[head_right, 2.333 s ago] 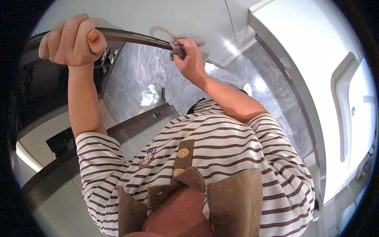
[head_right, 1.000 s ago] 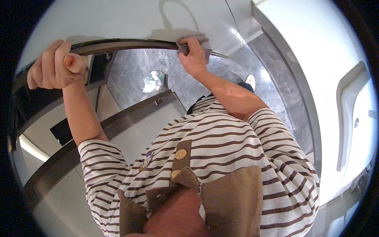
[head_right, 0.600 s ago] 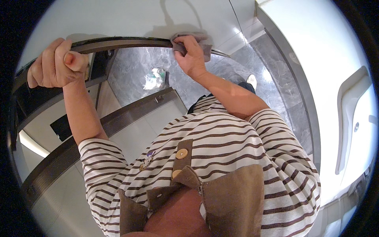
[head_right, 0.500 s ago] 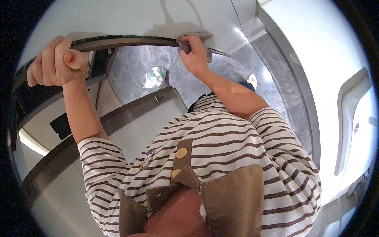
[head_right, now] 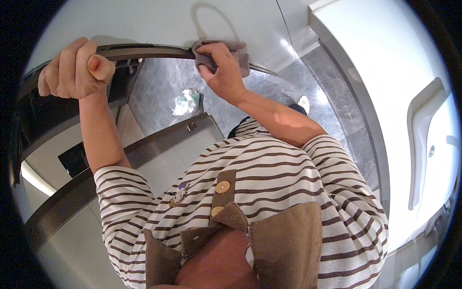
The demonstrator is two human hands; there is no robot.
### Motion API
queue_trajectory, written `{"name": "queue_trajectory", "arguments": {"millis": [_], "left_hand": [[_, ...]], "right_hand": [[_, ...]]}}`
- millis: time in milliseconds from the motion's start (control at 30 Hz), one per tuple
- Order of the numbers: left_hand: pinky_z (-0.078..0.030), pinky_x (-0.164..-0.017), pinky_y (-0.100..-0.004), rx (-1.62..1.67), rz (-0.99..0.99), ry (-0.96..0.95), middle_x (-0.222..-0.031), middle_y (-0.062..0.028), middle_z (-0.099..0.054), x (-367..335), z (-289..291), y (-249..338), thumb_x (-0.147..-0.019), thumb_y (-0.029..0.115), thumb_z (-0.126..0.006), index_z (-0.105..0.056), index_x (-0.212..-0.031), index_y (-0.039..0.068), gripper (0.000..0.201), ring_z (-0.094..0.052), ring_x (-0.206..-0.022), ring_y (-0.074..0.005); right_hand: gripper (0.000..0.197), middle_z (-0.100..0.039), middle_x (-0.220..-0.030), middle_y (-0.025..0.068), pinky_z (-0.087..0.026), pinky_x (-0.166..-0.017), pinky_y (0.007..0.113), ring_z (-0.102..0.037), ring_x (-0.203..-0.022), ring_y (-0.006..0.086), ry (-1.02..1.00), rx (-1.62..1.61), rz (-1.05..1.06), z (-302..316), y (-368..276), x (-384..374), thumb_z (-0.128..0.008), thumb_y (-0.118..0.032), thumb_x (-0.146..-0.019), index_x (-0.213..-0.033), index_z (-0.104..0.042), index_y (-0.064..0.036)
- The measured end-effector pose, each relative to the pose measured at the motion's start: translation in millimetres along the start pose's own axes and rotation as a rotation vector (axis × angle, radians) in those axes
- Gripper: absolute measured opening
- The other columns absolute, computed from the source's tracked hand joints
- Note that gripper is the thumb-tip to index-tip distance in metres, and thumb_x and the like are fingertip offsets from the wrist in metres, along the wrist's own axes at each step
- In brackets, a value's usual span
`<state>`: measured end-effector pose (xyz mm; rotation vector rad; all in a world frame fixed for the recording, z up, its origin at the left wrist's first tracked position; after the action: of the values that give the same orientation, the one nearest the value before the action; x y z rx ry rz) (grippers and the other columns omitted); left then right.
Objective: The person wipes the edge of a glass partition and a dark countertop using a cloth. They move along the surfaces, cleaning different sections methodically.
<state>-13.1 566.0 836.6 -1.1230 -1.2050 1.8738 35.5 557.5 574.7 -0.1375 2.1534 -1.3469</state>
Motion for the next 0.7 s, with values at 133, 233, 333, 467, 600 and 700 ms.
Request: {"name": "queue_trajectory", "arguments": {"millis": [133,233,333,467,600,700], "left_hand": [[-0.029,-0.073,-0.0277,-0.004,-0.001,-0.020,-0.063,0.0119,-0.064,4.0,-17.5,-10.3,-0.096,0.035,-0.037,-0.059,-0.056,0.028,0.047,-0.053,-0.059,-0.0068],[-0.029,-0.072,-0.0275,0.010,0.039,-0.059,-0.064,0.0117,-0.064,9.0,-26.4,-17.9,-0.095,0.034,-0.038,-0.059,-0.056,0.027,0.045,-0.053,-0.058,-0.0070],[-0.030,-0.071,-0.0276,0.045,0.060,-0.015,-0.064,0.0119,-0.063,14.0,-38.1,-26.4,-0.094,0.033,-0.038,-0.058,-0.056,0.027,0.044,-0.052,-0.057,-0.0075],[-0.030,-0.071,-0.0280,0.056,0.074,-0.044,-0.064,0.0117,-0.063,18.2,-54.3,-34.4,-0.094,0.033,-0.039,-0.058,-0.056,0.026,0.043,-0.052,-0.057,-0.0080],[-0.032,-0.071,-0.0285,0.031,0.063,-0.148,-0.066,0.0115,-0.062,19.6,-73.6,-47.8,-0.094,0.033,-0.039,-0.057,-0.059,0.025,0.041,-0.052,-0.060,-0.0086],[-0.032,-0.070,-0.0289,0.051,0.021,0.013,-0.067,0.0109,-0.061,22.6,-74.0,-60.2,-0.094,0.033,-0.040,-0.057,-0.059,0.025,0.039,-0.053,-0.062,-0.0087]], "right_hand": [[0.028,-0.061,-0.099,0.0124,-0.051,-0.079,0.033,-0.063,-0.090,0.0275,-0.009,0.060,-0.118,-0.5,53.4,-2.6,-0.065,0.002,-0.074,-0.101,-0.060,-0.0034],[0.028,-0.061,-0.103,0.0090,-0.053,-0.080,0.028,-0.065,-0.088,0.0189,-0.018,0.126,-0.202,-6.3,71.0,-7.8,-0.064,0.006,-0.076,-0.103,-0.059,-0.0018],[0.029,-0.062,-0.105,0.0097,-0.053,-0.080,0.028,-0.065,-0.089,0.0189,-0.013,0.046,-0.239,-11.8,72.1,-19.0,-0.064,0.005,-0.077,-0.104,-0.060,-0.0030],[0.029,-0.063,-0.098,0.0121,-0.050,-0.079,0.033,-0.063,-0.091,0.0269,0.009,0.041,-0.177,-17.7,32.9,-46.8,-0.064,0.000,-0.073,-0.101,-0.062,-0.0048],[0.033,-0.062,-0.104,0.0114,-0.050,-0.082,0.034,-0.062,-0.095,0.0273,-0.025,0.028,0.023,-33.2,-21.4,-91.1,-0.066,0.001,-0.074,-0.107,-0.063,-0.0053],[0.043,-0.061,-0.114,0.0133,-0.048,-0.088,0.035,-0.059,-0.105,0.0301,-0.064,0.036,0.245,-47.4,-69.1,-110.6,-0.067,0.004,-0.075,-0.117,-0.060,-0.0059]]}}
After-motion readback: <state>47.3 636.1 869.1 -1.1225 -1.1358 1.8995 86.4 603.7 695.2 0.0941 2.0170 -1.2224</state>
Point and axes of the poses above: each hand's wrist, its own x-axis away from the middle knuckle, its own z-axis out of the back of the hand, y = z × x, the point moved 8 cm from there along -x, towards the middle knuckle
